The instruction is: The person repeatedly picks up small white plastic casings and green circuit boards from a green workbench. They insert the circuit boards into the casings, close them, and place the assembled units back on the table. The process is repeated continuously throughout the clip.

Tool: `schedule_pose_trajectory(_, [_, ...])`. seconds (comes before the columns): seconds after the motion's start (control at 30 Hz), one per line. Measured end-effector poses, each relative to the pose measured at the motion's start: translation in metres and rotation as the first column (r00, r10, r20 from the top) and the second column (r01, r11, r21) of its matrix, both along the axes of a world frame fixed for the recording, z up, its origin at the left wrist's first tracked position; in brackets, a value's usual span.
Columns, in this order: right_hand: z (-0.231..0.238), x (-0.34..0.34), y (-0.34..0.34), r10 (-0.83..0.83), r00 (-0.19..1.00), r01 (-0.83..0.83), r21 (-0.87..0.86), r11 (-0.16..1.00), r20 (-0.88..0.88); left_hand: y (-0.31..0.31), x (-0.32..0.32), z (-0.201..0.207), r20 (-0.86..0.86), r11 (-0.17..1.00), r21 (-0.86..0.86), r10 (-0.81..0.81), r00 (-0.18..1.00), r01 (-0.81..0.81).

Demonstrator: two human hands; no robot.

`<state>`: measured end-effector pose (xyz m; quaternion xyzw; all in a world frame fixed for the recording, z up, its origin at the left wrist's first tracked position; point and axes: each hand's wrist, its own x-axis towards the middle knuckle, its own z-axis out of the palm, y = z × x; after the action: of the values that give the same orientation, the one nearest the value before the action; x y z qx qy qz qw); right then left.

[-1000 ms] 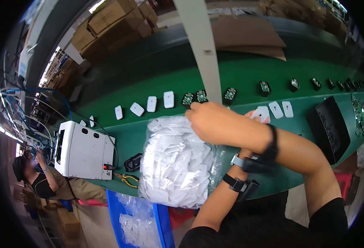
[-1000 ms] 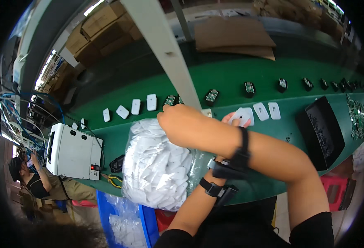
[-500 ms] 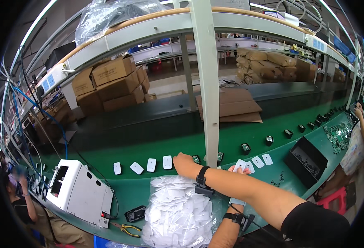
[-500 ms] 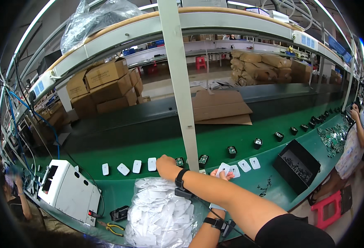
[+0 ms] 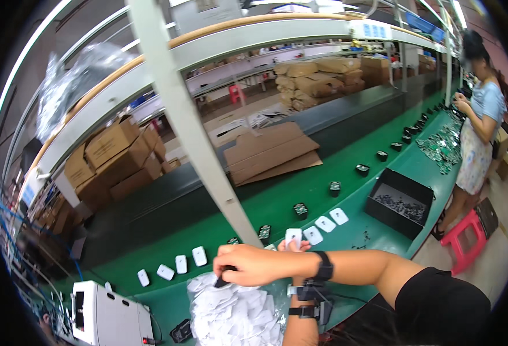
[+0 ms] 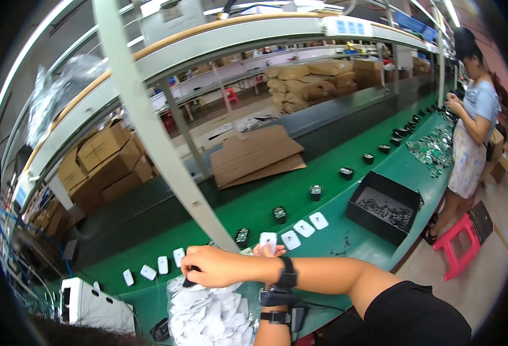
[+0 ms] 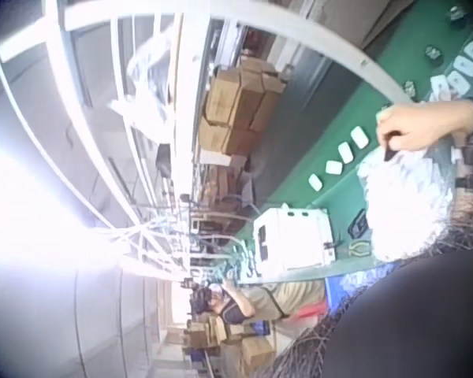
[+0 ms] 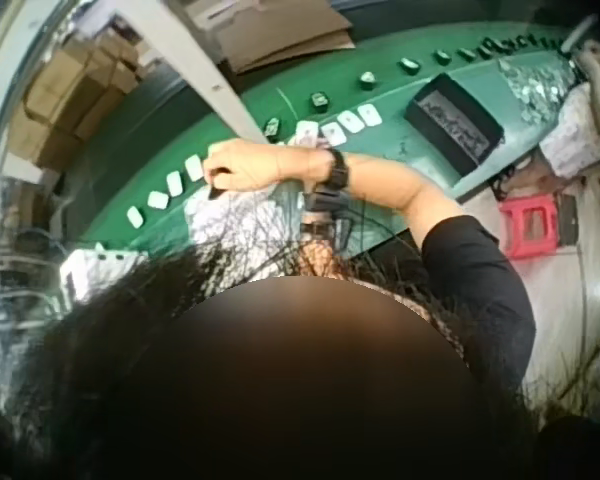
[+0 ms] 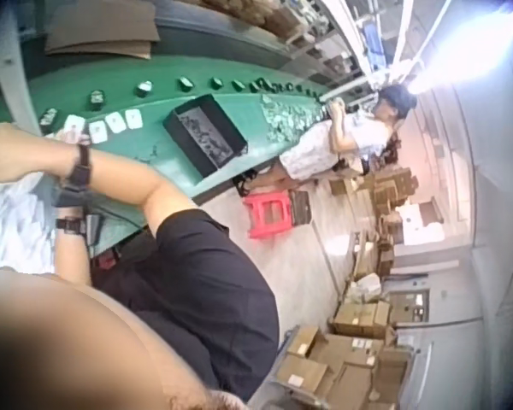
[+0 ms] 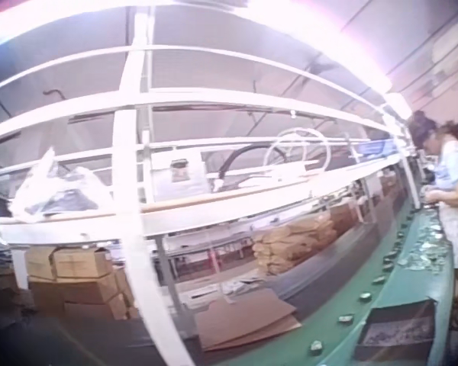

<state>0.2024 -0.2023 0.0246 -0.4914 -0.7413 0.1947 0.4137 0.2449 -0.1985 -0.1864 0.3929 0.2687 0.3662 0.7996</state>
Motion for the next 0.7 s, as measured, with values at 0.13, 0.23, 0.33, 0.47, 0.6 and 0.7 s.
schedule_pose_trajectory(0.13, [-0.023, 0.08, -0.075, 0.057, 0.813, -0.141, -0.101, 0.985, -0.58, -0.035, -0.007, 0.06, 0.323, 0.998, -0.011, 0.06, 0.944, -0.06])
schedule_pose_trajectory(0.23, [-0.06, 0.149, -0.119, -0.072, 0.643, -0.043, -0.129, 0.991, -0.762, -0.024, -0.013, 0.045, 0.316, 0.983, -0.095, -0.119, 0.941, 0.157])
schedule_pose_trajectory(0.33, [-0.105, 0.191, -0.135, -0.128, 0.604, 0.03, -0.138, 0.99, -0.787, -0.026, -0.002, 0.04, 0.329, 0.949, -0.234, -0.126, 0.936, 0.21])
schedule_pose_trajectory(0.47, [-0.128, 0.193, -0.132, -0.266, 0.623, 0.193, -0.185, 0.964, -0.735, -0.022, -0.013, 0.036, 0.323, 0.952, -0.18, -0.179, 0.929, 0.246])
schedule_pose_trajectory(0.6, [-0.134, 0.194, -0.135, -0.419, 0.609, 0.349, -0.248, 0.904, -0.673, -0.042, -0.009, 0.066, 0.221, 0.979, -0.068, -0.174, 0.96, 0.193])
schedule_pose_trajectory(0.7, [-0.136, 0.195, -0.135, -0.441, 0.648, 0.41, -0.204, 0.889, -0.62, -0.047, -0.007, 0.068, 0.137, 0.986, 0.003, -0.165, 0.977, 0.166])
